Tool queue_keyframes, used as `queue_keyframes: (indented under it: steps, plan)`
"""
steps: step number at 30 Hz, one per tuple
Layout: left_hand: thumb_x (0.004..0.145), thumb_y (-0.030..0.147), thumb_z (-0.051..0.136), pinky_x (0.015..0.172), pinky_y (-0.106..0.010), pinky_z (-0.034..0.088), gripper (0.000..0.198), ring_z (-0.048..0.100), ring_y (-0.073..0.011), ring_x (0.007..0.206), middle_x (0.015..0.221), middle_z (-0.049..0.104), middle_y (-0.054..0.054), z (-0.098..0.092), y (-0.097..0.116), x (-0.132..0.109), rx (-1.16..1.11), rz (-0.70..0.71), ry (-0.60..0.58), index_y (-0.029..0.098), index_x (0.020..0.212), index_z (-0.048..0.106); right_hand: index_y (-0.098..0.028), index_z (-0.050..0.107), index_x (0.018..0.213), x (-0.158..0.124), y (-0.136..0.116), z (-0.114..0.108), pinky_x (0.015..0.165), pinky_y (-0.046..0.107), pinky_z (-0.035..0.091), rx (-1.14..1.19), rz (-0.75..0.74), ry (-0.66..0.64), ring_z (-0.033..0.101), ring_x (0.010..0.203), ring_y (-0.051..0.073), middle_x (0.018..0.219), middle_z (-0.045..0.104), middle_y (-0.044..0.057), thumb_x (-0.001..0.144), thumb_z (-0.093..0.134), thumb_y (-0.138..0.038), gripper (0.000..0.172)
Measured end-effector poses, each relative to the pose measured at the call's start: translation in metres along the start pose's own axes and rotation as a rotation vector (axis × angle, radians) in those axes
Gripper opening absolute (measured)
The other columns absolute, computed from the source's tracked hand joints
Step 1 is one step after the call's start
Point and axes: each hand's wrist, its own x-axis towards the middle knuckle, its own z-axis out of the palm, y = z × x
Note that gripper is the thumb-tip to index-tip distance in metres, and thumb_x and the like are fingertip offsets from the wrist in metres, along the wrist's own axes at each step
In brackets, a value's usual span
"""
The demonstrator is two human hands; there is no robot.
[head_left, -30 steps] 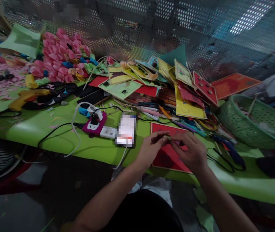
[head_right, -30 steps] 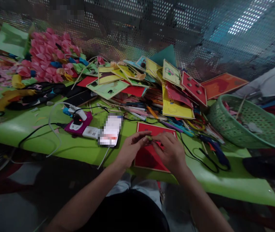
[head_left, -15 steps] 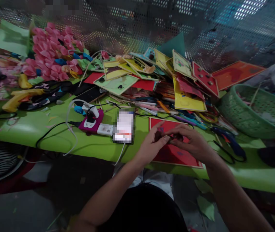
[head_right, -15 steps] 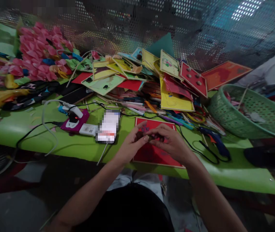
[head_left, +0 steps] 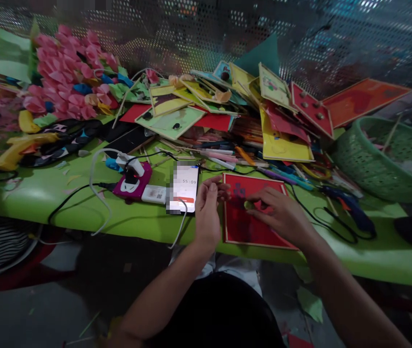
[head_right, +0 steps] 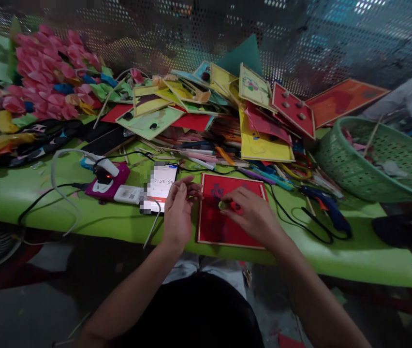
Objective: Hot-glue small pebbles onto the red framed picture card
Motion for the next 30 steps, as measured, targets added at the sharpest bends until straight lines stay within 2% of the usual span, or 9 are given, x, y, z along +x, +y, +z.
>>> queue_keyframes:
  steps: [9,16,19,22,26,30]
  plan:
    - [0.092,0.035,0.062,0.074,-0.024,0.049,0.018,0.063,-0.0114,0.078,0.088,0.069,-0.002,-0.001,0.001,0.000,-0.011,-0.014,-0.007,0.020,0.099,0.066,-0.020,0.066,0.109,0.002,0.006,0.012,0.077,0.035,0.050,-0.049,0.004,-0.032,0.064,0.088,0.023,0.100,0.066,0.008,0.094,0.061,-0.027,0.017]
    - [0.095,0.037,0.057,0.081,-0.029,0.050,0.019,0.064,-0.0149,0.085,0.094,0.069,-0.004,-0.001,-0.001,-0.004,0.176,0.042,-0.050,0.021,0.103,0.065,-0.021,0.065,0.118,-0.002,0.008,0.008,0.080,0.036,0.052,-0.018,-0.006,0.003,0.065,0.096,0.024,0.107,0.067,0.009,0.092,0.061,-0.023,0.026]
    - [0.095,0.034,0.057,0.083,-0.030,0.050,0.017,0.064,-0.0162,0.088,0.098,0.069,-0.005,0.000,0.003,-0.005,0.440,0.090,-0.131,0.021,0.102,0.065,-0.022,0.067,0.119,-0.013,0.010,-0.004,0.080,0.036,0.053,-0.017,0.043,0.098,0.065,0.094,0.023,0.109,0.069,0.009,0.096,0.060,-0.031,0.026]
    - [0.094,0.025,0.057,0.087,-0.033,0.049,0.013,0.064,-0.0187,0.095,0.100,0.069,-0.005,0.002,0.010,-0.004,0.847,0.225,-0.371,0.021,0.099,0.068,-0.022,0.069,0.112,-0.035,0.022,-0.020,0.075,0.034,0.052,-0.038,0.147,0.267,0.065,0.084,0.020,0.104,0.069,0.008,0.098,0.059,-0.035,0.022]
    - [0.093,0.022,0.059,0.098,-0.042,0.045,0.020,0.061,-0.0252,0.108,0.114,0.071,-0.006,0.005,0.014,0.003,1.338,0.400,-0.596,0.023,0.110,0.068,-0.021,0.071,0.105,-0.081,0.054,-0.041,0.066,0.031,0.050,-0.075,0.332,0.498,0.062,0.074,0.018,0.091,0.068,0.005,0.096,0.060,-0.036,0.021]
    - [0.091,0.021,0.061,0.097,-0.047,0.045,0.034,0.059,-0.0292,0.115,0.126,0.068,-0.007,0.006,0.009,0.009,1.614,0.414,-0.700,0.024,0.125,0.064,-0.019,0.073,0.102,-0.129,0.095,-0.056,0.072,0.033,0.050,-0.171,0.566,0.657,0.061,0.073,0.018,0.093,0.067,0.006,0.091,0.062,-0.045,0.030]
